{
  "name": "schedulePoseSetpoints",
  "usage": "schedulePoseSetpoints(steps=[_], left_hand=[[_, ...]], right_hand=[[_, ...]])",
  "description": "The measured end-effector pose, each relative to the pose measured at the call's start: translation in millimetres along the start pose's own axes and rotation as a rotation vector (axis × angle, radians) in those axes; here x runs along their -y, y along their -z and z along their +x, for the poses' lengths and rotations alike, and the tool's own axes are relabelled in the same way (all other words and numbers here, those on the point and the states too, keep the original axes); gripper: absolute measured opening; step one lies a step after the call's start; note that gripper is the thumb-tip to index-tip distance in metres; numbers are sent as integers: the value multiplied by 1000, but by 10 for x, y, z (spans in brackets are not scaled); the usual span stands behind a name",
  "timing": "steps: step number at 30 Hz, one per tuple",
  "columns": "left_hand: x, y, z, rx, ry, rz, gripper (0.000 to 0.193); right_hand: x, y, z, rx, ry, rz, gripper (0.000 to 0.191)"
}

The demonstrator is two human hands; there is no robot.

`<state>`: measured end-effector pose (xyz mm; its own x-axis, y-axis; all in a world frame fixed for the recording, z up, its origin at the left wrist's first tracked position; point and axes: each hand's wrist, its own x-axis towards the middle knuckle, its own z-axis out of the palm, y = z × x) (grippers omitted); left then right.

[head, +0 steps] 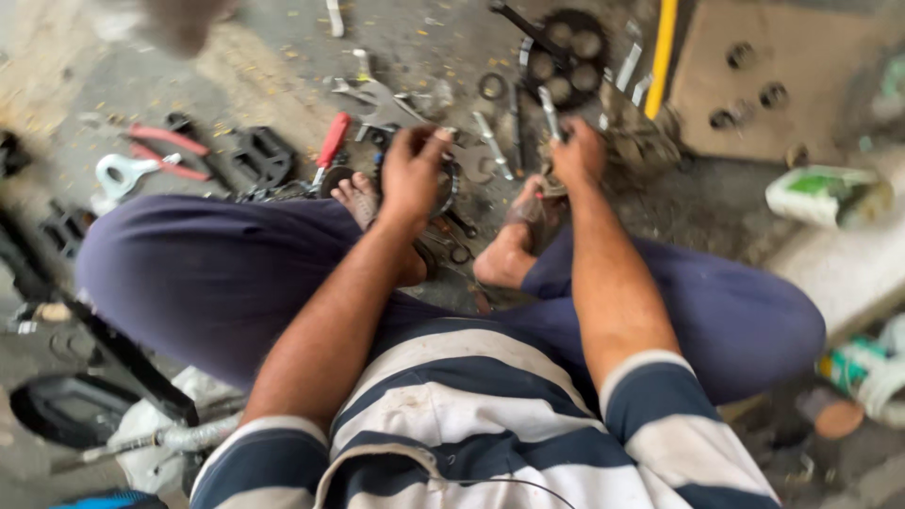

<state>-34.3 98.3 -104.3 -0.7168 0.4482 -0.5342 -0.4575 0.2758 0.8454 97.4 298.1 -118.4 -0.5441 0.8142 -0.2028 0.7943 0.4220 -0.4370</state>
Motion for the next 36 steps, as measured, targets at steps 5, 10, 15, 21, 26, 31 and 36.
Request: schedulePoseSetpoints(steps=[5, 10, 15, 21, 26, 31, 36], left_hand=[[87, -69, 56, 130, -41, 106, 37], [142, -83, 8, 155, -83, 424, 50], [-26, -61, -121, 258, -273, 653, 52], [-573, 276, -740, 301, -642, 854, 64], [-875, 1362, -1612, -53, -896, 480, 52], [-513, 2884, -2272, -547, -761, 348, 36], [290, 4433, -2702, -1077, -485, 156, 40]], right_hand=[[133, -87, -179, 106, -200, -299, 91], [105, -76, -197, 280, -122, -695, 44], [289, -97, -330, 193, -115, -597, 62], [747, -403, -510, 279, 294, -520, 59], [872, -522, -629, 329, 493, -538, 57], [980, -509, -853, 378, 512, -422, 49], [1206, -534, -982, 390, 513, -377, 45]])
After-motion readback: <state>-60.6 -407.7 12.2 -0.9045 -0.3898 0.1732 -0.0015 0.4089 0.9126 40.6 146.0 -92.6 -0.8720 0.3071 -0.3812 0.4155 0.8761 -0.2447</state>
